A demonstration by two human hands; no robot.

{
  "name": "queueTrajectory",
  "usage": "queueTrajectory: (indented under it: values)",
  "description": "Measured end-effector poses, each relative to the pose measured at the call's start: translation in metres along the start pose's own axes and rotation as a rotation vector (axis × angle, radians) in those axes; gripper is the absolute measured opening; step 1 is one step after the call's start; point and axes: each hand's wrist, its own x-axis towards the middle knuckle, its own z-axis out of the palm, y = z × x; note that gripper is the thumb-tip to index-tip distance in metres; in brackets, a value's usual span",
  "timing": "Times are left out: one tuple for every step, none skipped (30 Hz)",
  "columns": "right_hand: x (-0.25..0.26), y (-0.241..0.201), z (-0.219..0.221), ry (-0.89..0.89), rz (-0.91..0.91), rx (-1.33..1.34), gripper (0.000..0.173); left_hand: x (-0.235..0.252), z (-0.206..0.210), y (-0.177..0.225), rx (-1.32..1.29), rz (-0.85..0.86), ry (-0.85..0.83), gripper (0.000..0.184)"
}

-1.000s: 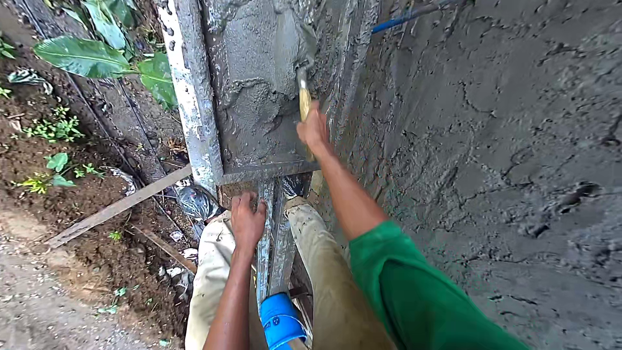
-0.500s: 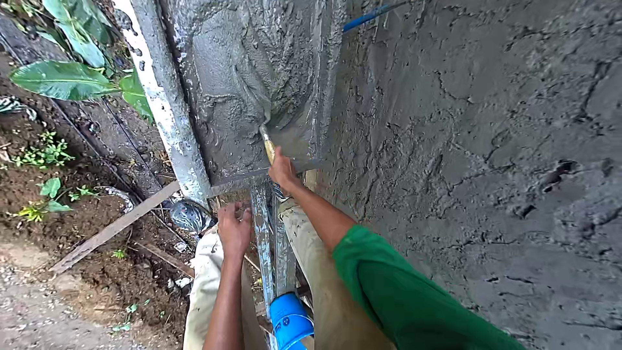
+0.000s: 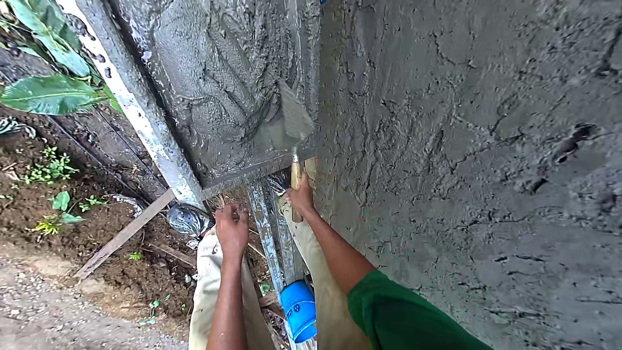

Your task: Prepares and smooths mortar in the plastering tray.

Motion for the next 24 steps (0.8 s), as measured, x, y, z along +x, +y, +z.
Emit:
queueTrajectory:
  values:
    - [0.012, 0.005, 0.007, 0.001, 0.064, 0.109, 0.073, 0.000, 0.001, 0.001, 0.001, -0.004, -0.005, 0.029]
    - [0.023, 0.007, 0.016, -0.009, 0.118, 0.220, 0.076, -0.002, 0.001, 0.002, 0.004, -0.008, -0.013, 0.030]
    - [0.034, 0.002, 0.027, -0.029, 0.144, 0.332, 0.077, -0.002, 0.001, 0.002, 0.007, -0.005, -0.016, 0.030]
    - [0.046, -0.011, 0.038, -0.052, 0.138, 0.453, 0.074, -0.001, 0.000, 0.002, 0.011, 0.001, -0.014, 0.029]
    - [0.056, -0.030, 0.050, -0.082, 0.103, 0.582, 0.068, -0.001, -0.003, 0.001, 0.014, 0.010, -0.008, 0.029]
    - [0.060, -0.054, 0.059, -0.115, 0.059, 0.702, 0.060, 0.000, -0.006, 0.000, 0.011, 0.020, 0.000, 0.029]
    - [0.063, -0.080, 0.064, -0.150, 0.019, 0.792, 0.052, -0.001, -0.009, -0.002, 0.008, 0.029, 0.011, 0.029]
    - [0.063, -0.101, 0.066, -0.180, -0.012, 0.855, 0.046, -0.002, -0.011, -0.005, 0.008, 0.030, 0.015, 0.029]
    - [0.062, -0.117, 0.065, -0.202, -0.034, 0.904, 0.043, -0.002, -0.012, -0.006, 0.009, 0.032, 0.018, 0.029]
    - [0.061, -0.130, 0.061, -0.226, -0.053, 0.939, 0.042, 0.000, -0.011, -0.005, 0.008, 0.034, 0.022, 0.029]
    - [0.058, -0.136, 0.055, -0.242, -0.066, 0.954, 0.042, 0.001, -0.010, -0.006, 0.008, 0.034, 0.024, 0.029]
    - [0.051, -0.137, 0.050, -0.257, -0.078, 0.951, 0.042, 0.002, -0.008, -0.006, 0.007, 0.034, 0.025, 0.029]
    - [0.045, -0.135, 0.044, -0.264, -0.096, 0.929, 0.045, 0.004, -0.007, -0.005, 0.006, 0.036, 0.026, 0.030]
    - [0.038, -0.131, 0.038, -0.263, -0.115, 0.892, 0.047, 0.005, -0.006, -0.005, 0.010, 0.039, 0.025, 0.030]
    - [0.029, -0.126, 0.032, -0.251, -0.127, 0.834, 0.049, 0.006, -0.005, -0.005, 0.015, 0.038, 0.022, 0.030]
    - [0.021, -0.121, 0.028, -0.222, -0.139, 0.748, 0.050, 0.006, -0.004, -0.006, 0.022, 0.036, 0.019, 0.029]
    - [0.015, -0.118, 0.026, -0.176, -0.152, 0.627, 0.053, 0.007, -0.003, -0.006, 0.026, 0.036, 0.020, 0.028]
    - [0.014, -0.116, 0.025, -0.125, -0.179, 0.482, 0.057, 0.010, -0.002, -0.005, 0.029, 0.036, 0.024, 0.028]
    - [0.017, -0.114, 0.024, -0.091, -0.206, 0.329, 0.062, 0.011, -0.002, -0.003, 0.031, 0.030, 0.023, 0.028]
    - [0.021, -0.111, 0.024, -0.091, -0.215, 0.185, 0.066, 0.010, -0.001, -0.002, 0.034, 0.021, 0.019, 0.029]
    - [0.022, -0.111, 0.021, -0.093, -0.222, 0.071, 0.065, 0.010, -0.001, -0.001, 0.038, 0.016, 0.019, 0.029]
    - [0.020, -0.113, 0.017, -0.084, -0.231, 0.002, 0.064, 0.011, 0.000, 0.000, 0.041, 0.016, 0.019, 0.029]
    - [0.015, -0.112, 0.013, -0.057, -0.236, -0.020, 0.062, 0.012, 0.001, 0.002, 0.044, 0.019, 0.016, 0.029]
    - [0.010, -0.109, 0.011, -0.014, -0.228, -0.002, 0.059, 0.012, 0.001, 0.005, 0.044, 0.022, 0.012, 0.029]
